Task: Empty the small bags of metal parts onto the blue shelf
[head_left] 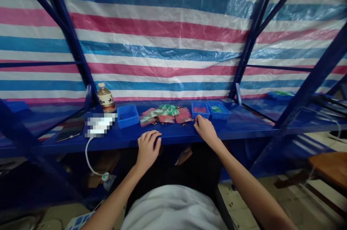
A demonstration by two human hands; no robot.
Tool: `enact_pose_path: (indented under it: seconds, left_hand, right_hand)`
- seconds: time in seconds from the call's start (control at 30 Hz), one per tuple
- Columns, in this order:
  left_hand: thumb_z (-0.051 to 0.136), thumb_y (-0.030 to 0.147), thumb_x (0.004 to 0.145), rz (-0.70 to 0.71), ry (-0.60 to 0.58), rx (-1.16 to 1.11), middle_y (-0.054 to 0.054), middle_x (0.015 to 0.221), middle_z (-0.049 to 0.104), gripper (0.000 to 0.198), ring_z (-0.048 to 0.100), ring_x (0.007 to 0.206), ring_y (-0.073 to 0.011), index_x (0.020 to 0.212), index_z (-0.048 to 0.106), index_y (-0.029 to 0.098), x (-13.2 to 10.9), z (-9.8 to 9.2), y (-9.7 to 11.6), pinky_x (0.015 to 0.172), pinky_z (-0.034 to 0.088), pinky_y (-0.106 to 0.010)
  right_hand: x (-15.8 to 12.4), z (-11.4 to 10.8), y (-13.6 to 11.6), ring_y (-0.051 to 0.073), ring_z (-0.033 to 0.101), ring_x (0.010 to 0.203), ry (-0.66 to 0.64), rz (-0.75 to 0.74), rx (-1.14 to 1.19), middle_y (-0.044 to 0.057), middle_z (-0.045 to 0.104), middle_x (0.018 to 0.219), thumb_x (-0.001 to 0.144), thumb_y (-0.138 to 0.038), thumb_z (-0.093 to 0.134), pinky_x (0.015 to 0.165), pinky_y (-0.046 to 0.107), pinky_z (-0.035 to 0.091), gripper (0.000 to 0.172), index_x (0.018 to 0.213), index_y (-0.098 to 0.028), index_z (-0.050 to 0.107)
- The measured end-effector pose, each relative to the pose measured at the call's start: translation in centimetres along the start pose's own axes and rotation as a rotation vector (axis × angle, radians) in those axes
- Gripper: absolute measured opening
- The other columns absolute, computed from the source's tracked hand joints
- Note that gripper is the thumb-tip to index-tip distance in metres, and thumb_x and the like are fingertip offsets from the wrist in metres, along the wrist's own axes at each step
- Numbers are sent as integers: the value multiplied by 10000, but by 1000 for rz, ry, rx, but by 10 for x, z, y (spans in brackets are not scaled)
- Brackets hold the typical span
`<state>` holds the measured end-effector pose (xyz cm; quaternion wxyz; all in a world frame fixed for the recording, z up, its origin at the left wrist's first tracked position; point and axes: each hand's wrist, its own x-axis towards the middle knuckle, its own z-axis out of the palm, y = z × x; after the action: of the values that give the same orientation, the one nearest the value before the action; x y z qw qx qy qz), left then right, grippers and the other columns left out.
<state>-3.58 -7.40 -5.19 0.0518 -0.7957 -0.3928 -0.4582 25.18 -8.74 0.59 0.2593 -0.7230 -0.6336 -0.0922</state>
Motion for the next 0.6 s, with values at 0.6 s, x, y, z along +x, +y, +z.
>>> enact_pose_path:
  seconds: [0.6]
  left_hand:
    - [616,315,907,215,-194,-341,-8,901,695,67,648,855,-199,933,659,270,-12,18,9,750,544,-307]
  right_hand:
    - [-80,72,-64,129,616,624,-464,20,1459,-51,617,721,732,-488,779,608,260,489,530,1086,-225,485]
